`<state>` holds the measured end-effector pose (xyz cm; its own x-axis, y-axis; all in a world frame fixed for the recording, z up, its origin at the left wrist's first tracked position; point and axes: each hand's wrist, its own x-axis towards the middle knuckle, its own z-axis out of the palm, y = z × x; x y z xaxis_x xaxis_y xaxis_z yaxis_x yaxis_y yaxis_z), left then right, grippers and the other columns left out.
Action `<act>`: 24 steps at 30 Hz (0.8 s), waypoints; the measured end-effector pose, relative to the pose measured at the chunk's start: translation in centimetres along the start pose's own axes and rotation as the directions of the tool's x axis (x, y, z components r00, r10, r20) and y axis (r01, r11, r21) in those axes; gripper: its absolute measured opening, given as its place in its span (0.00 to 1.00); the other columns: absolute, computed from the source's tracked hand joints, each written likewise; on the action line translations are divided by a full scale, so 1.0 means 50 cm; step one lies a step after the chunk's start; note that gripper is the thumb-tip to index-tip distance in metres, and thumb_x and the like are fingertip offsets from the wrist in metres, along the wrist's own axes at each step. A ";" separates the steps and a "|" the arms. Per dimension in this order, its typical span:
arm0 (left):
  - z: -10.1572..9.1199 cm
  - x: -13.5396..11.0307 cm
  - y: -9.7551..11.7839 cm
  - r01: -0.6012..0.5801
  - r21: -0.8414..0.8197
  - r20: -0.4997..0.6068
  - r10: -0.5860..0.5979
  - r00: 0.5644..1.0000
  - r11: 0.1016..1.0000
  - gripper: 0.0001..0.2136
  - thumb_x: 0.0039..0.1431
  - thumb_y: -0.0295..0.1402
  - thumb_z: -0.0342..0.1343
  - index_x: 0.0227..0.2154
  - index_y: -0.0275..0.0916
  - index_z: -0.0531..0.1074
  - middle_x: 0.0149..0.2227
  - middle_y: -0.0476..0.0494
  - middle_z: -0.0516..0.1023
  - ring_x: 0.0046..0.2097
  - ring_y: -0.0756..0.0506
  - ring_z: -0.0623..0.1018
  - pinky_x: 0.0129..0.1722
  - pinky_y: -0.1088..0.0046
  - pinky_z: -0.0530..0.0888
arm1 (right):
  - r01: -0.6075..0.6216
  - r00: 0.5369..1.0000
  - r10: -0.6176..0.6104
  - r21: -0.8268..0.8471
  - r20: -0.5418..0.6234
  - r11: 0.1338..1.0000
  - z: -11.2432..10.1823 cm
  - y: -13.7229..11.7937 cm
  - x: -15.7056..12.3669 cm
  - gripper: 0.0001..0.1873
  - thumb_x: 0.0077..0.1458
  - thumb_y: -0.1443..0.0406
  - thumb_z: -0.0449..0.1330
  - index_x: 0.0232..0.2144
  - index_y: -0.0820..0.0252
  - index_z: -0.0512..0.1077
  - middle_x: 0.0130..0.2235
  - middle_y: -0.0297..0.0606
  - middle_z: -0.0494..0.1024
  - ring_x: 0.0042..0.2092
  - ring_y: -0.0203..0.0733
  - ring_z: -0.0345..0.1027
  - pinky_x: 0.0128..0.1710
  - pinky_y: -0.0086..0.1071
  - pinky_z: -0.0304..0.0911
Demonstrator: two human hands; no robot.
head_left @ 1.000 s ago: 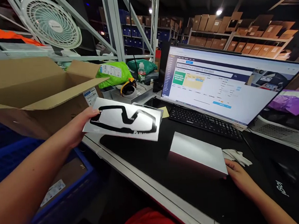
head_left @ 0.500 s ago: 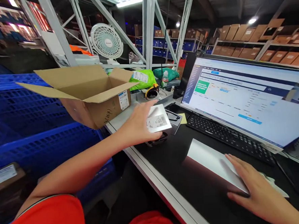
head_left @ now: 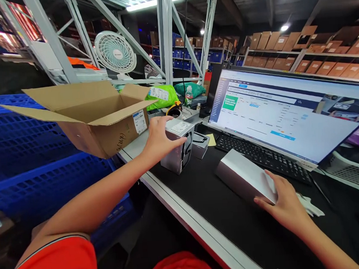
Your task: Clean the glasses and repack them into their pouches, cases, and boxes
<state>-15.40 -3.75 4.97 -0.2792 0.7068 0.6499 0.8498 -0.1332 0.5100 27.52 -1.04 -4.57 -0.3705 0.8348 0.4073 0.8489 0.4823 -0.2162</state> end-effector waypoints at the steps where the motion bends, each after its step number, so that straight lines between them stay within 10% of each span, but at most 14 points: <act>1: 0.004 -0.006 -0.002 0.016 0.012 -0.026 -0.015 1.000 1.000 0.37 0.44 0.48 0.70 0.56 0.40 0.66 0.54 0.36 0.62 0.61 0.34 0.64 0.64 0.53 0.62 | -0.004 1.000 0.004 0.003 0.008 1.000 0.000 -0.005 0.004 0.42 0.55 0.51 0.62 0.66 0.56 0.54 0.59 0.50 0.64 0.59 0.63 0.60 0.57 0.56 0.62; 12: -0.051 0.027 -0.089 -0.037 -0.245 0.200 0.088 0.976 0.969 0.27 0.42 0.53 0.69 0.43 0.43 0.79 0.63 0.39 0.62 0.65 0.33 0.65 0.66 0.55 0.62 | 0.076 0.977 -0.095 -0.105 -0.190 0.992 -0.031 -0.059 -0.045 0.40 0.55 0.53 0.61 0.66 0.54 0.55 0.61 0.52 0.60 0.61 0.66 0.57 0.58 0.58 0.59; 17: -0.035 0.048 -0.168 0.138 -0.633 0.383 0.154 0.911 0.762 0.29 0.38 0.52 0.70 0.45 0.48 0.78 0.67 0.43 0.61 0.69 0.31 0.60 0.61 0.58 0.67 | 0.159 0.927 -0.243 -0.285 -0.287 0.945 -0.001 -0.084 -0.113 0.37 0.56 0.64 0.64 0.65 0.38 0.60 0.60 0.48 0.64 0.60 0.67 0.61 0.59 0.60 0.56; 20: 0.004 0.041 -0.174 0.268 -0.696 0.400 0.049 0.915 0.666 0.36 0.34 0.49 0.72 0.51 0.48 0.73 0.56 0.41 0.73 0.56 0.34 0.74 0.50 0.63 0.75 | 0.200 0.948 -0.258 -0.285 -0.184 0.937 0.033 -0.101 -0.158 0.35 0.59 0.67 0.63 0.60 0.21 0.63 0.52 0.38 0.76 0.50 0.55 0.71 0.51 0.51 0.62; 24: 0.053 0.002 -0.118 0.073 -0.526 0.147 0.006 0.989 0.847 0.35 0.38 0.46 0.72 0.52 0.45 0.70 0.56 0.40 0.69 0.55 0.37 0.73 0.55 0.61 0.73 | 0.200 0.972 -0.186 -0.090 0.143 0.976 0.038 -0.124 -0.183 0.32 0.65 0.66 0.58 0.60 0.16 0.60 0.48 0.30 0.82 0.44 0.45 0.77 0.38 0.38 0.66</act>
<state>-19.25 -1.06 0.57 -0.2054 0.8005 0.5630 0.4642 -0.4268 0.7761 24.94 -11.13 -8.64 -0.5722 0.7596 0.3093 0.7879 0.6138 -0.0499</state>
